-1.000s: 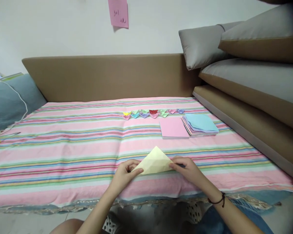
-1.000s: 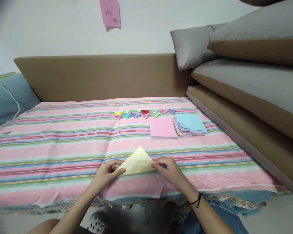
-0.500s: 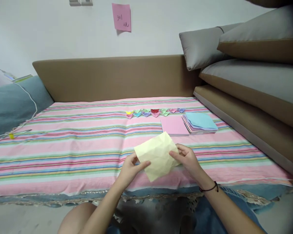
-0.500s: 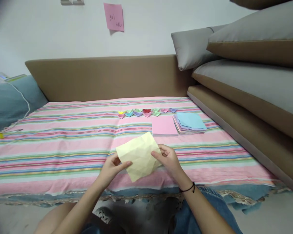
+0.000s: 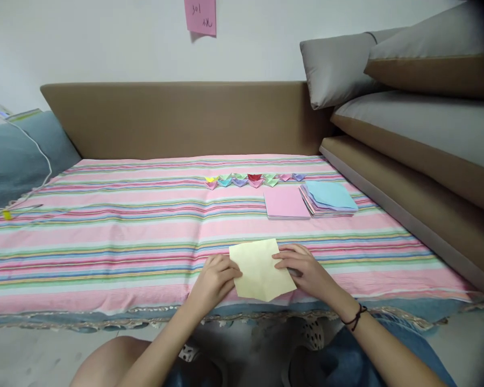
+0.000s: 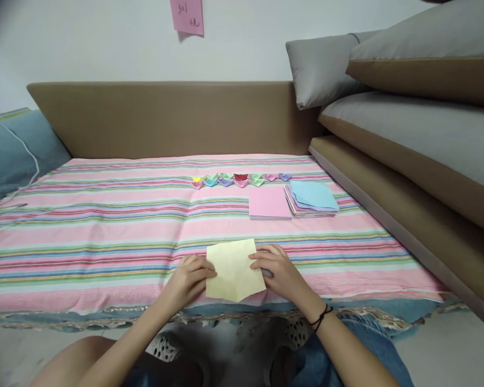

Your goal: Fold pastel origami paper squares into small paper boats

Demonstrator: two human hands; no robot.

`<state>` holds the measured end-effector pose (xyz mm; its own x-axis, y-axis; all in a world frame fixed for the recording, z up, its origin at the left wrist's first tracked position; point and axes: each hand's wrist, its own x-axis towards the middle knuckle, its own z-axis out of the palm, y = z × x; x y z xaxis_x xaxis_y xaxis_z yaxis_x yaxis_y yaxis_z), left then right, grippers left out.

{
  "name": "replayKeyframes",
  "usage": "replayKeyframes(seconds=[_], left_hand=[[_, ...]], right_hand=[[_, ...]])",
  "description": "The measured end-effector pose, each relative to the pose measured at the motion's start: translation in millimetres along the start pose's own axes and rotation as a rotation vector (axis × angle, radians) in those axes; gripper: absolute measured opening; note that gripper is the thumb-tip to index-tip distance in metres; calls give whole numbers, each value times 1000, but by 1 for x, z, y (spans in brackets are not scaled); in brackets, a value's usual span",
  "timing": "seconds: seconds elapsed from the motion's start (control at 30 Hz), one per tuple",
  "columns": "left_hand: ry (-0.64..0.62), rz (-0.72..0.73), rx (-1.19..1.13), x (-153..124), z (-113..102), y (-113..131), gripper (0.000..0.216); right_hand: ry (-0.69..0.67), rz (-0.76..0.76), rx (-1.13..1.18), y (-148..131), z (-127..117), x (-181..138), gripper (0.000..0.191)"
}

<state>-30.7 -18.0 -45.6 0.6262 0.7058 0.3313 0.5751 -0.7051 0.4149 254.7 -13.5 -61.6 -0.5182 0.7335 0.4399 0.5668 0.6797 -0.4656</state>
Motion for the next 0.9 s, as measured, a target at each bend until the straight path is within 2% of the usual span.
replayKeyframes(seconds=[0.1, 0.2, 0.3, 0.43, 0.57, 0.63, 0.77, 0.8, 0.9], left_hand=[[118, -123, -59, -3, 8, -6, 12], [209, -273, -102, 0, 14, -10, 16], [227, -378, -82, 5, 17, -9, 21], [221, -453, 9, 8, 17, -4, 24], [264, -501, 130, 8, 16, 6, 7], [278, -432, 201, 9, 17, 14, 12], [108, 0, 332, 10, 29, 34, 32], [72, 56, 380, 9, 35, 38, 36], [37, 39, 496, 4, 52, 45, 48]], right_hand=[[61, 54, 36, 4, 1, -3, 16], [142, 201, 98, 5, 6, 1, 14], [197, 331, 109, 4, 11, 7, 24], [220, 384, 97, 2, 16, 11, 26], [261, 392, 74, 0, 18, 13, 25], [267, 398, 60, 0, 19, 13, 25], [270, 417, 22, -2, 22, 15, 27], [271, 421, 11, -3, 22, 16, 28], [270, 430, -16, -4, 22, 17, 28]])
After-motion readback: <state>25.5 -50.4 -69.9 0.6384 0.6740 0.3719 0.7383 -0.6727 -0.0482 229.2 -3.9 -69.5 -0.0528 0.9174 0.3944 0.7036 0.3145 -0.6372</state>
